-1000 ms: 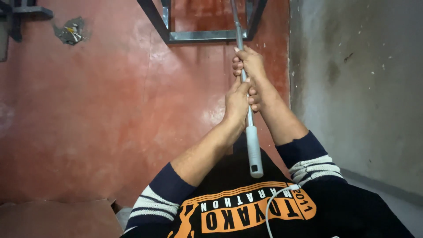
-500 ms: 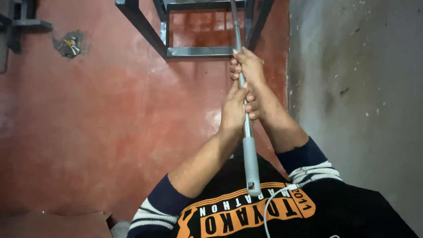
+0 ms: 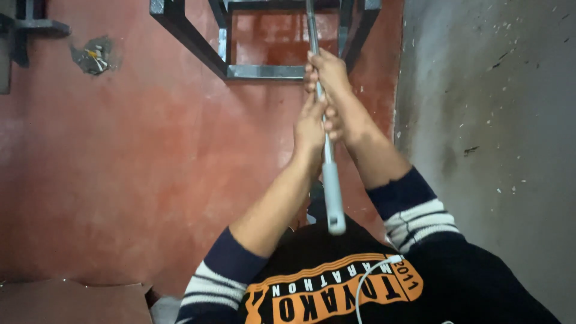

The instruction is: The recorder moves a long metal bar across the gym floor.

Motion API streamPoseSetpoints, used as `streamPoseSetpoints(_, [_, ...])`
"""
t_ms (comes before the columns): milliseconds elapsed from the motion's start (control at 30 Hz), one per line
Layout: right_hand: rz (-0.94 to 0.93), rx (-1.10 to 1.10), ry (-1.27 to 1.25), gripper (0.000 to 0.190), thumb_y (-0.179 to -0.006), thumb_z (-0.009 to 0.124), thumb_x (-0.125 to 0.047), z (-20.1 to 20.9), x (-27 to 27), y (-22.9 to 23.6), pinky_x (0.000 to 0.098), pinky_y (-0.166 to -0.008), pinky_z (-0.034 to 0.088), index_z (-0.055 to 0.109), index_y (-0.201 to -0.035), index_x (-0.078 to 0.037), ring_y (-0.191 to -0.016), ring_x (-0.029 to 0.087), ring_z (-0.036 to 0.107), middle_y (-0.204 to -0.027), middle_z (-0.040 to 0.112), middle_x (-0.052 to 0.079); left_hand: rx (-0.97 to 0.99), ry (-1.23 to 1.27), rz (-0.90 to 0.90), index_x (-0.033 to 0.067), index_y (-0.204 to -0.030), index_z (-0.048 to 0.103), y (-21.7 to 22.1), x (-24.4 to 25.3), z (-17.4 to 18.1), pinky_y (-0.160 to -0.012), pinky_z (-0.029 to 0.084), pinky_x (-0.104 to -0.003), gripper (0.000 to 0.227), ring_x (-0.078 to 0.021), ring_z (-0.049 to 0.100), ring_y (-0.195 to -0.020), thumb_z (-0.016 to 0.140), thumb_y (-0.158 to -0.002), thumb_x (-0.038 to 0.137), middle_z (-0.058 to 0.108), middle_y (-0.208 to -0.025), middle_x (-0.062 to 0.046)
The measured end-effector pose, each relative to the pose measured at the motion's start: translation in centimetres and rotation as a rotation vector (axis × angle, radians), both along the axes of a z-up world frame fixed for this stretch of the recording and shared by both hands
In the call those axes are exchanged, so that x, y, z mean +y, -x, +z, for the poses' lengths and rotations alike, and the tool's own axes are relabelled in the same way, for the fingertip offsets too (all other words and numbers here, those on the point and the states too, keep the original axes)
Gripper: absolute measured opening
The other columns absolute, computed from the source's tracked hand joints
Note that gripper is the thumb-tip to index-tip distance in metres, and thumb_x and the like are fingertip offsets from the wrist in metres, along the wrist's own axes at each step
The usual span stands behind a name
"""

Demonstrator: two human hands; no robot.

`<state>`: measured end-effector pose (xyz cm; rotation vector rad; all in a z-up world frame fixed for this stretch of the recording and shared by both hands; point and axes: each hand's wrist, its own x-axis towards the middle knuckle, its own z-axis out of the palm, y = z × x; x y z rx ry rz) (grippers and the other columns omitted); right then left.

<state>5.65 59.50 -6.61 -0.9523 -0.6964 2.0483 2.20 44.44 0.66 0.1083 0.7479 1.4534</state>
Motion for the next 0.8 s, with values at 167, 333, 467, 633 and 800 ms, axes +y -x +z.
streamPoseSetpoints(167, [-0.076, -0.010, 0.046, 0.006, -0.101, 0.059, -0.012, -3.5, 3.0, -1.2, 0.0278, -0.042, 0.040, 0.056, -0.097, -0.008, -0.050, 0.008, 0.045, -0.075, 0.054, 0.002, -0.065, 0.077, -0.056, 0.0221, -0.121, 0.050, -0.5, 3.2, -0.7, -0.040, 0.035, -0.021, 0.018, -0.0054, 0.042, -0.049, 0.046, -0.104, 0.021, 0.046, -0.074, 0.002])
streamPoseSetpoints(333, [-0.144, -0.100, 0.000, 0.003, -0.101, 0.061, -0.011, -3.9, 3.9, -3.9, 0.0274, -0.043, 0.040, 0.059, -0.099, -0.008, -0.051, 0.008, 0.047, -0.074, 0.055, 0.002, -0.012, 0.121, -0.118, 0.0148, -0.111, 0.049, -2.2, 4.7, -2.4, -0.040, 0.034, -0.022, 0.004, -0.0051, 0.041, -0.051, 0.047, -0.108, 0.017, 0.047, -0.075, 0.002])
streamPoseSetpoints(467, [-0.192, -0.083, 0.011, 0.004, -0.101, 0.060, -0.012, -4.9, 4.4, -4.7, 0.0275, -0.043, 0.041, 0.058, -0.101, -0.009, -0.051, 0.008, 0.047, -0.074, 0.055, 0.003, 0.017, 0.146, -0.193, 0.0191, -0.108, 0.048, -1.9, 5.3, -2.1, -0.040, 0.034, -0.022, 0.004, -0.0053, 0.041, -0.049, 0.047, -0.105, 0.017, 0.047, -0.073, 0.003])
streamPoseSetpoints(633, [-0.255, -0.086, 0.001, 0.008, -0.103, 0.060, -0.013, -5.9, 5.5, -1.8, 0.0289, -0.043, 0.040, 0.054, -0.098, -0.008, -0.052, 0.010, 0.048, -0.075, 0.055, 0.004, -0.049, 0.115, -0.260, 0.0195, -0.111, 0.049, 1.5, 6.3, -3.6, -0.041, 0.035, -0.021, 0.007, -0.0047, 0.042, -0.049, 0.047, -0.105, 0.019, 0.048, -0.073, 0.003])
streamPoseSetpoints(800, [-0.108, -0.094, 0.070, 0.010, -0.100, 0.057, -0.014, -4.7, 4.6, 3.0, 0.0294, -0.040, 0.038, 0.051, -0.093, -0.012, -0.047, 0.010, 0.044, -0.071, 0.052, 0.003, -0.089, 0.057, -0.146, 0.0193, -0.107, 0.054, 5.1, 4.6, -3.8, -0.039, 0.032, -0.020, 0.004, -0.0042, 0.043, -0.049, 0.051, -0.106, 0.021, 0.048, -0.073, 0.004])
